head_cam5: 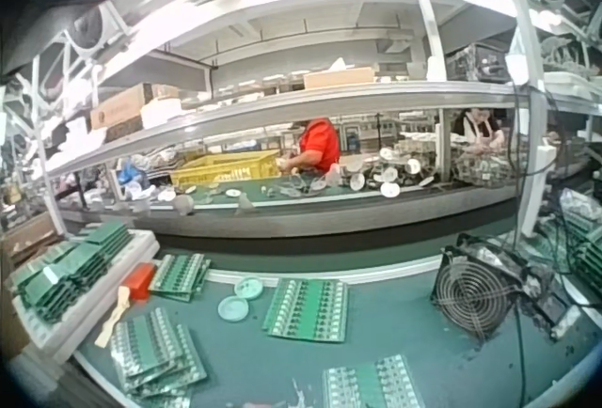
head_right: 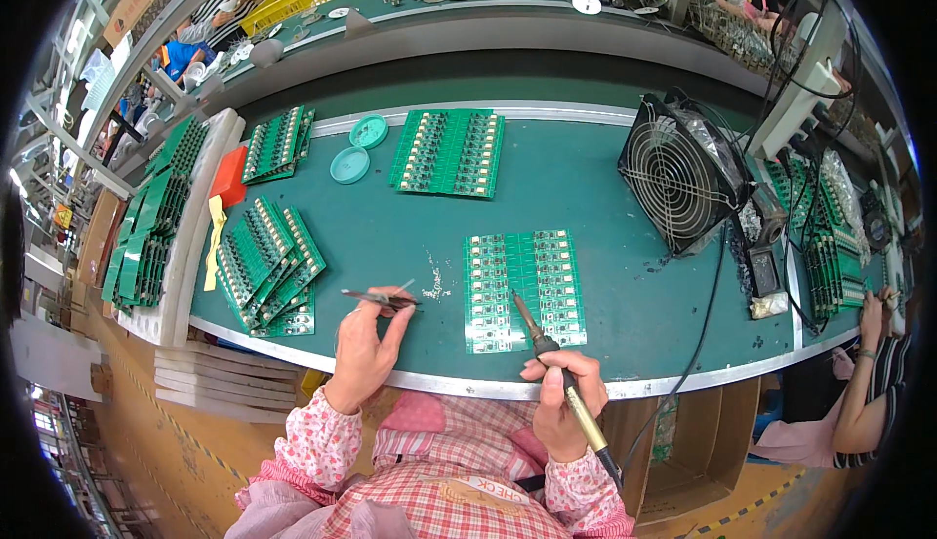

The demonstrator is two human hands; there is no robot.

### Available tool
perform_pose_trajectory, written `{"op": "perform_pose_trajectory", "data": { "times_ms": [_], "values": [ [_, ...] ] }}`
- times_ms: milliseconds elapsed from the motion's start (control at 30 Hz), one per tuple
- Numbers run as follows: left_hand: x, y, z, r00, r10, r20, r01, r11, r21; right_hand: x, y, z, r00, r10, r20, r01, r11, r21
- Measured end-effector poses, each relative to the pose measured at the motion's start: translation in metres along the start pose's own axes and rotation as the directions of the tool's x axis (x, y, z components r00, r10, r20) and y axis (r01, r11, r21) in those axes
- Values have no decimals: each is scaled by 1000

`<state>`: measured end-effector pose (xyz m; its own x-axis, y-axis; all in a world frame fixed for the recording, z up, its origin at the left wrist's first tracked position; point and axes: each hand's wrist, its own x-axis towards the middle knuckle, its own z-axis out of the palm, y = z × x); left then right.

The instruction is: The person solders electronic components onto circuit board panels using a soldering iron and solder wire.

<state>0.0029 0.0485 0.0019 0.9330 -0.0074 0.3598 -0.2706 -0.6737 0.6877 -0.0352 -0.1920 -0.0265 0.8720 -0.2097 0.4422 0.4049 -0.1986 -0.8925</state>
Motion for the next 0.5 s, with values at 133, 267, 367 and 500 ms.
{"op": "perform_pose_trajectory", "data": {
  "times_ms": [133,267,367,500],
  "values": [
    [10,1,1,999,-38,-20,39,998,47,1,-2,1,1000,12,-14,-12,1000,-12],
    [0,8,3,994,61,86,-65,997,46,-2,-2,1,1000,8,-17,-8,1000,-9],
    [-3,7,4,1000,-13,29,14,1000,-22,0,-2,3,1000,10,-22,-10,1000,-6],
    [0,0,-6,999,-44,24,43,998,44,0,-2,1,1000,0,-29,0,1000,-23]
  ]
}}
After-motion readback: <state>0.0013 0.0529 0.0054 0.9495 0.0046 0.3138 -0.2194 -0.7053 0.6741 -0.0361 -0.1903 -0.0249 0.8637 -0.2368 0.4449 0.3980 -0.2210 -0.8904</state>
